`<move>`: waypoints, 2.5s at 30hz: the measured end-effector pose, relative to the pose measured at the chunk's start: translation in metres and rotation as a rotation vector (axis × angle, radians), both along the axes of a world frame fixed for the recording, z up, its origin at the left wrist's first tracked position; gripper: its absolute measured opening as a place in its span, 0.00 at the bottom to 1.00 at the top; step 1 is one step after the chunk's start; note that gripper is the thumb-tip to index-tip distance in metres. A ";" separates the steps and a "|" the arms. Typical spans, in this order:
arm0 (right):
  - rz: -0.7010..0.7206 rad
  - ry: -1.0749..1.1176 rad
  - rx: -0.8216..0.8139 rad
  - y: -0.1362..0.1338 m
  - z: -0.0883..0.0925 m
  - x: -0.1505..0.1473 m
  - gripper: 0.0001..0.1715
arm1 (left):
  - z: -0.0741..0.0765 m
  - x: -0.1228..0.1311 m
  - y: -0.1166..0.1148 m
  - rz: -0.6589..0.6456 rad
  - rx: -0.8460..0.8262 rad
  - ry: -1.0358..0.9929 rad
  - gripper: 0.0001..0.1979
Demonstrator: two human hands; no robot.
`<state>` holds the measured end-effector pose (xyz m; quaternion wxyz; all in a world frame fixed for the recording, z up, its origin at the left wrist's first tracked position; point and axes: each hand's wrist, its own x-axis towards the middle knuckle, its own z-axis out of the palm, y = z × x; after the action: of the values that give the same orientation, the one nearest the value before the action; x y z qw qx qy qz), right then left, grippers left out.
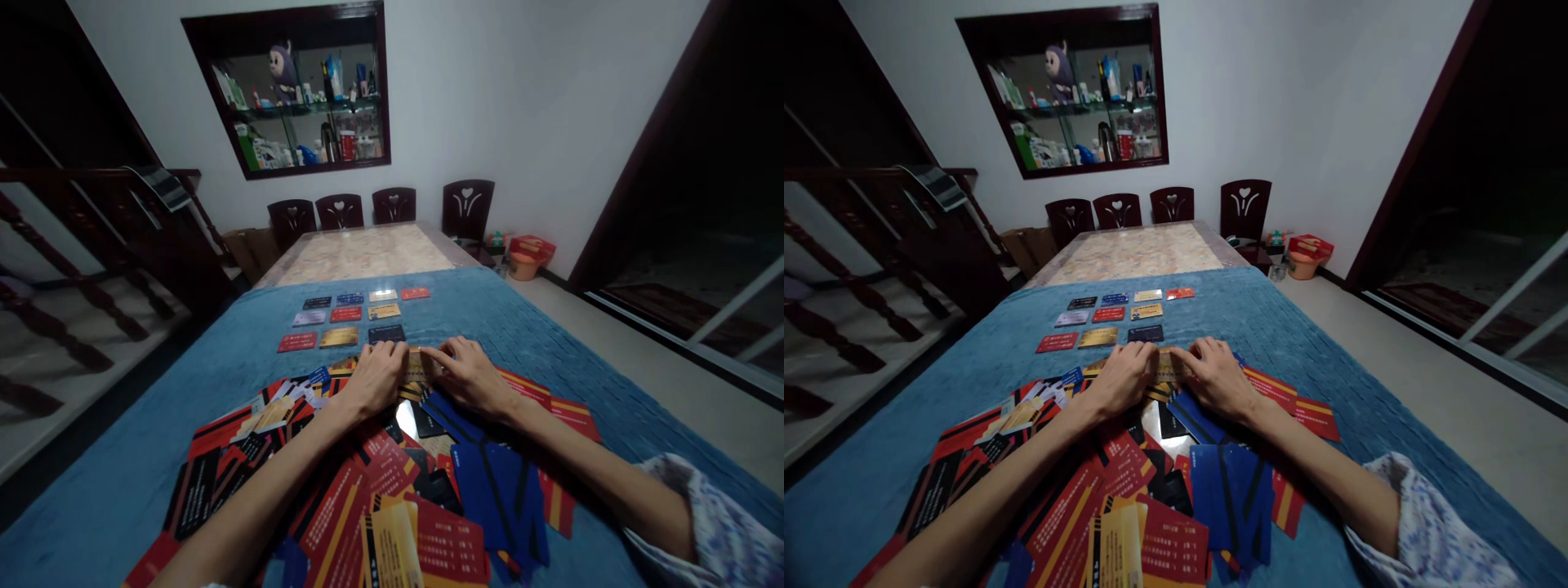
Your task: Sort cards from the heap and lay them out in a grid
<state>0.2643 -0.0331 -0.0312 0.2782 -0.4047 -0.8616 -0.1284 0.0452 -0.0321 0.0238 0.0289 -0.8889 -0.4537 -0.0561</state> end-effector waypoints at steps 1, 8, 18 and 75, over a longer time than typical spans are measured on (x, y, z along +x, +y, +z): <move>0.008 0.005 0.000 -0.001 0.000 0.000 0.29 | -0.001 0.000 0.000 0.002 0.011 0.005 0.14; 0.064 0.035 -0.022 -0.003 0.004 -0.001 0.31 | 0.000 0.001 0.000 0.013 0.006 0.027 0.16; 0.096 0.077 -0.037 0.000 0.003 -0.002 0.33 | -0.002 0.001 0.000 0.011 0.030 0.010 0.14; 0.077 -0.258 -0.207 0.032 0.053 0.010 0.25 | 0.032 -0.007 0.018 -0.054 -0.042 0.122 0.10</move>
<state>0.2743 -0.0015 0.0221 0.1267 -0.3780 -0.9137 -0.0791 0.0381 -0.0139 0.0562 0.0363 -0.9029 -0.4283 0.0068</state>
